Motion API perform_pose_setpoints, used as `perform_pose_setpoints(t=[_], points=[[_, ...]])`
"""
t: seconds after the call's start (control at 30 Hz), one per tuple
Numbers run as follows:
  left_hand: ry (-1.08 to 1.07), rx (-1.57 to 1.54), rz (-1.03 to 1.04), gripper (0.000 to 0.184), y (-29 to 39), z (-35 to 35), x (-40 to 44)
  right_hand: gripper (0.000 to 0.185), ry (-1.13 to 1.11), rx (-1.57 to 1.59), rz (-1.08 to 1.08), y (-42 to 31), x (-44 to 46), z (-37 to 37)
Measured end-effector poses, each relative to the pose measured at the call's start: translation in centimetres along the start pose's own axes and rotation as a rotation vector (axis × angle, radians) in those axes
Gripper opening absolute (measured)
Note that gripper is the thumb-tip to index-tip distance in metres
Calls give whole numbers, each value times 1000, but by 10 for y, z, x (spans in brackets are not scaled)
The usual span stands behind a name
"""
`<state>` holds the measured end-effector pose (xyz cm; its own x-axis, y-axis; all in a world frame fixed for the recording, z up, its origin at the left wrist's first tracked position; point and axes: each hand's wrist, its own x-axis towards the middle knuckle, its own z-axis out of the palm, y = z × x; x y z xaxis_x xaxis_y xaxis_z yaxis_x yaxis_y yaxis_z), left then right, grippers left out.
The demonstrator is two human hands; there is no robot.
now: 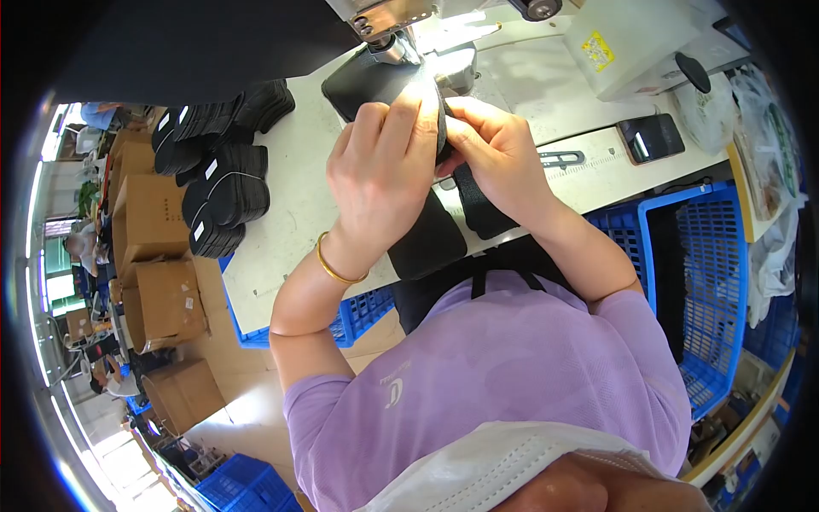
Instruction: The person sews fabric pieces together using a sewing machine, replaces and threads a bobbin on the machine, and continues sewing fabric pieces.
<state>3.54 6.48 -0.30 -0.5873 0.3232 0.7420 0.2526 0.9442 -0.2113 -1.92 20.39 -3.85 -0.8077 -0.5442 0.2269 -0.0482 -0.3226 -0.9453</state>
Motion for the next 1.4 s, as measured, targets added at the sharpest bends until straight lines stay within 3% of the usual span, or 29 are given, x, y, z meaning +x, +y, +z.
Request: perform_pose_setpoints(t=[0.4, 0.6, 0.77, 0.97, 1.1, 1.27, 1.37, 1.4], points=[[21, -22, -16, 41, -9, 8, 4, 26, -5, -80, 30, -3, 8, 0], [99, -206, -126, 36, -9, 11, -3, 23, 40, -22, -48, 6, 11, 2], [110, -242, -173, 36, -8, 8, -4, 24, 2, -42, 17, 0, 12, -1], [131, -200, -30, 45, -9, 3, -25, 19, -30, -13, 42, -1, -1, 4], [-8, -278, 39, 44, 10, -26, -50, 18, -42, -138, 15, 20, -11, -5], [9, -255, 126, 43, 20, -25, -80, 18, -37, 71, 73, 31, -22, -3], [31, -259, -102, 50, 22, -24, -91, 21, 10, 174, 193, 30, -32, -7], [40, -403, -327, 48, 28, -23, -88, 24, 26, 113, 225, 33, -34, -10]])
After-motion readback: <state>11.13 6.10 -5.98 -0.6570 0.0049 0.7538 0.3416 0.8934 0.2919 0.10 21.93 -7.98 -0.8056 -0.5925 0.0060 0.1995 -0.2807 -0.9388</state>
